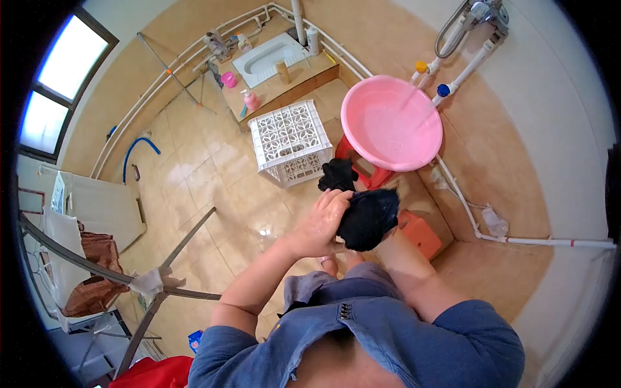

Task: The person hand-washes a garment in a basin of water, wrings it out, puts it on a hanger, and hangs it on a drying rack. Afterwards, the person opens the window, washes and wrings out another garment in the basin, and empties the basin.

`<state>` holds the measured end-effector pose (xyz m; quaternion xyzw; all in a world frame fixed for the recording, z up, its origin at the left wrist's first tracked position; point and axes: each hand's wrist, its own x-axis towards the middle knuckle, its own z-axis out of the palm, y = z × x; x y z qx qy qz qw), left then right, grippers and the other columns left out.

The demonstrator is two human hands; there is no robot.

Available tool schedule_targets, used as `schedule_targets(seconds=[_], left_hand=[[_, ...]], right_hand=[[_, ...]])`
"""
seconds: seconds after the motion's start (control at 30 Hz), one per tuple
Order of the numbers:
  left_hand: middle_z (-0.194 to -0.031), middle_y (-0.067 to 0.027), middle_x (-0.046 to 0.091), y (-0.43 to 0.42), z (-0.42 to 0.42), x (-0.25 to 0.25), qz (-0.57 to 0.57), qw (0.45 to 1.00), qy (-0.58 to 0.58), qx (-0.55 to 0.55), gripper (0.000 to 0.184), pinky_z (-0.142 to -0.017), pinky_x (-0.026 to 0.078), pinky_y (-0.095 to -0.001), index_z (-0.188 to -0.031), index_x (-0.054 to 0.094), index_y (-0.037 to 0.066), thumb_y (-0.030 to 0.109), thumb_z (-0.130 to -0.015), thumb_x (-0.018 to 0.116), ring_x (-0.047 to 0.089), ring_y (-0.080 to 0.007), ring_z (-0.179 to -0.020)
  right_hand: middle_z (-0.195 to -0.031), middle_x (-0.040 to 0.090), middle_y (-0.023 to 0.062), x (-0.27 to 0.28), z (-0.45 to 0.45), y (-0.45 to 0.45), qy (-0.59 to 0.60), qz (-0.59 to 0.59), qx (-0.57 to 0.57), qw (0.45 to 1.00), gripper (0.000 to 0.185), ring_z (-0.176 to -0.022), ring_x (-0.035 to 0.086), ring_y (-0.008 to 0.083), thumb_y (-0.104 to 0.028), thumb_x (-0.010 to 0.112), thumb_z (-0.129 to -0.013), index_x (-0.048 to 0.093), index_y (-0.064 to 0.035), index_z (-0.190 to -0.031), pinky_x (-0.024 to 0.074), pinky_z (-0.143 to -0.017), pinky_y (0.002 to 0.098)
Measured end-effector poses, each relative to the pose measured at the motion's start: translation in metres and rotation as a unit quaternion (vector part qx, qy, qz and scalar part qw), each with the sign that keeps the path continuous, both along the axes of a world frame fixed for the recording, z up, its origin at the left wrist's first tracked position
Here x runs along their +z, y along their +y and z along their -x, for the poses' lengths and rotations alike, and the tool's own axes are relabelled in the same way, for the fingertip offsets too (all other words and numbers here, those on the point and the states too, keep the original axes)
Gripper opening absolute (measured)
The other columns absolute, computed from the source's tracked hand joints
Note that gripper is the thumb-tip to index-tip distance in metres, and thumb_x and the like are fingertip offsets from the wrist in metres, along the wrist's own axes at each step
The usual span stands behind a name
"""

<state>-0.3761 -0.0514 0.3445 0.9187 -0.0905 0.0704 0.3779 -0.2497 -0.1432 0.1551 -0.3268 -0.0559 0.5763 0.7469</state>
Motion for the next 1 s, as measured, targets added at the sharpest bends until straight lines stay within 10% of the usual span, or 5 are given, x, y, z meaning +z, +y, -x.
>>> schedule_targets(seconds=[0.23,0.43,0.77,0.87,1.0], left_hand=[[-0.100,-0.0151,0.050,0.006,-0.004,-0.036,0.748,0.656,0.081,0.054,0.052,-0.086,0.032,-0.0342,-0.072,0.048,0.004,0.049,-0.085,0.027,0.044,-0.0242,-0.096],[-0.065,-0.0019,0.056,-0.012,-0.023,-0.067,0.612,0.643,0.045,0.459,0.023,-0.050,0.040,-0.0214,-0.072,0.053,0.001,0.020,-0.071,0.067,0.049,-0.0073,-0.054],[-0.088,-0.0102,0.058,-0.016,-0.010,-0.038,0.715,0.626,0.245,0.194,0.039,-0.068,0.046,-0.0289,-0.104,0.050,0.002,0.029,-0.076,0.057,0.056,-0.0193,-0.078],[-0.089,-0.0132,0.056,-0.013,-0.007,-0.019,0.788,0.550,0.246,0.129,0.056,-0.069,0.046,-0.0329,-0.110,0.044,0.002,0.040,-0.070,0.056,0.055,-0.0233,-0.078],[-0.107,-0.0149,0.049,-0.021,-0.007,-0.032,0.901,0.385,0.198,-0.038,0.062,-0.073,0.045,-0.0386,-0.118,0.036,0.003,0.039,-0.071,0.056,0.050,-0.0267,-0.093]], right_hand=[[-0.086,0.058,0.0053,0.018,-0.015,0.023,-0.229,0.140,-0.127,0.955,0.019,-0.077,0.054,0.0132,-0.016,0.052,-0.078,0.054,-0.0012,-0.090,0.0442,-0.071,0.0284],[-0.091,0.058,0.0142,0.085,0.002,0.032,-0.436,0.285,-0.218,0.826,0.042,-0.085,0.056,0.0247,-0.019,0.066,-0.065,0.048,0.0014,-0.096,0.0425,-0.075,0.0325],[-0.093,0.056,0.0204,0.129,-0.019,0.026,-0.589,0.274,0.045,0.759,0.062,-0.089,0.054,0.0323,-0.042,0.054,-0.072,0.029,-0.0066,-0.116,0.0416,-0.077,0.0390],[-0.111,0.046,0.0121,0.144,-0.034,0.013,-0.102,0.028,0.027,0.994,0.063,-0.100,0.047,0.0214,-0.056,0.025,-0.082,0.041,-0.0041,-0.113,0.0373,-0.088,0.0322],[-0.123,0.039,0.0100,0.063,-0.035,0.041,0.051,0.113,-0.071,0.990,0.074,-0.105,0.044,0.0223,-0.063,0.017,-0.078,0.036,-0.0047,-0.120,0.0333,-0.092,0.0397]])
